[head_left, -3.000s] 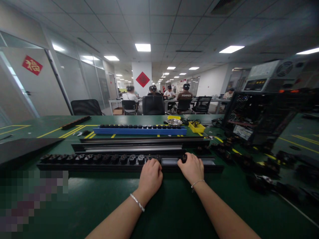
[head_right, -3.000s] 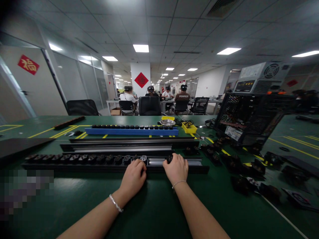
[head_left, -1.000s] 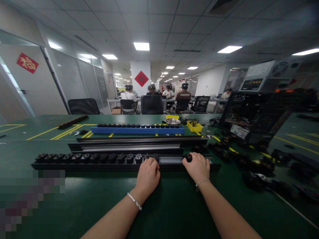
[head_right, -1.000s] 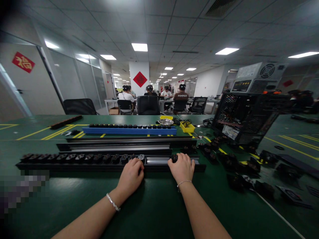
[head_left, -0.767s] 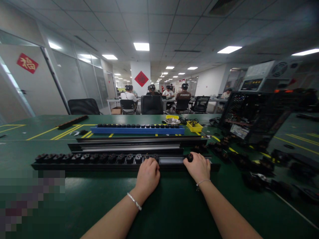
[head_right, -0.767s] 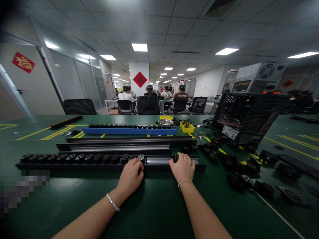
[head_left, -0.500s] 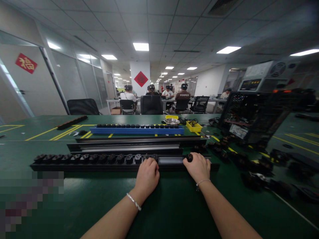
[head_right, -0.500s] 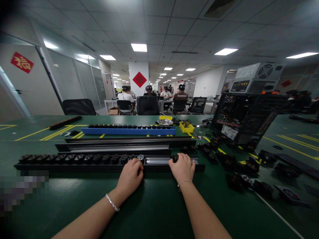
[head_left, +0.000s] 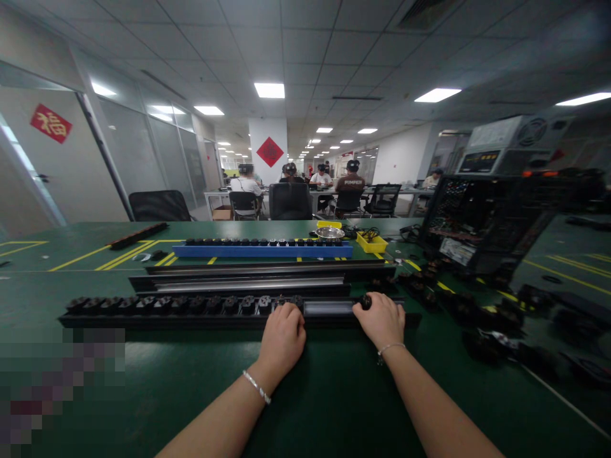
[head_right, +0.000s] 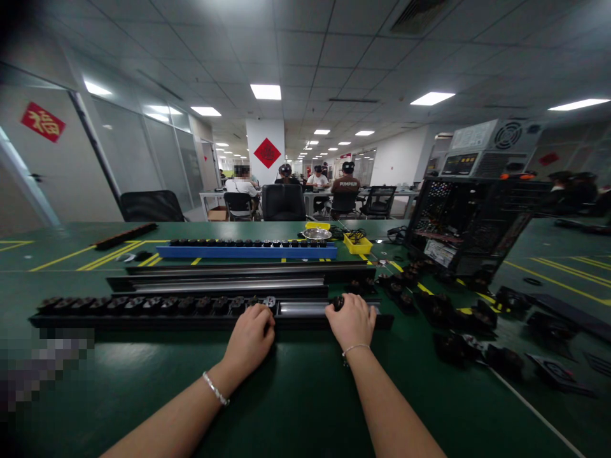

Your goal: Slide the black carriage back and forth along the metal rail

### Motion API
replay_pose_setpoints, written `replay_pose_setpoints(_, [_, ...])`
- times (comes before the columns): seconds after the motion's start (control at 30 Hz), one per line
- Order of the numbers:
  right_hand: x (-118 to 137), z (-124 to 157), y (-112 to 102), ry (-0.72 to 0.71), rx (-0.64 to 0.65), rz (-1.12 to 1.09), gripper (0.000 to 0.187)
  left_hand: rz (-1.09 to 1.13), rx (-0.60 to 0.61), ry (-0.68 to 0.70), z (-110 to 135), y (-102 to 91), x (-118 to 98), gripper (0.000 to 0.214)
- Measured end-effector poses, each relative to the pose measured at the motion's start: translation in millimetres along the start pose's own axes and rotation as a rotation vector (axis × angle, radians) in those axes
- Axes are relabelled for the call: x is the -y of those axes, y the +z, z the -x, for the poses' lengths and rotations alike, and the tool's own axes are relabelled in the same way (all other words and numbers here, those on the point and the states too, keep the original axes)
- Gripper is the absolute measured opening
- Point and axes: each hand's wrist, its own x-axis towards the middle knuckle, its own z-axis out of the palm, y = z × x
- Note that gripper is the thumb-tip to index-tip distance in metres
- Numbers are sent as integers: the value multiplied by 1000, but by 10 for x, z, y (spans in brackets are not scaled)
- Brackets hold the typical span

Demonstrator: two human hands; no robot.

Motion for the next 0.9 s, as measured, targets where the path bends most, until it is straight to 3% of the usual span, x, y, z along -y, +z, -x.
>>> replay_pose_setpoints(0.27, [-48, -22, -12, -13, 8, -19, 36, -15, -13, 7, -2, 8, 4, 14])
replay_pose_setpoints(0.47, [-70, 11, 51, -9, -85, 23, 45, -14, -29, 18, 2, 12, 3, 14])
replay_pose_setpoints(0.9, [-109, -41, -17, 13, -12, -42, 42, -19, -51, 35, 8, 15, 9, 13])
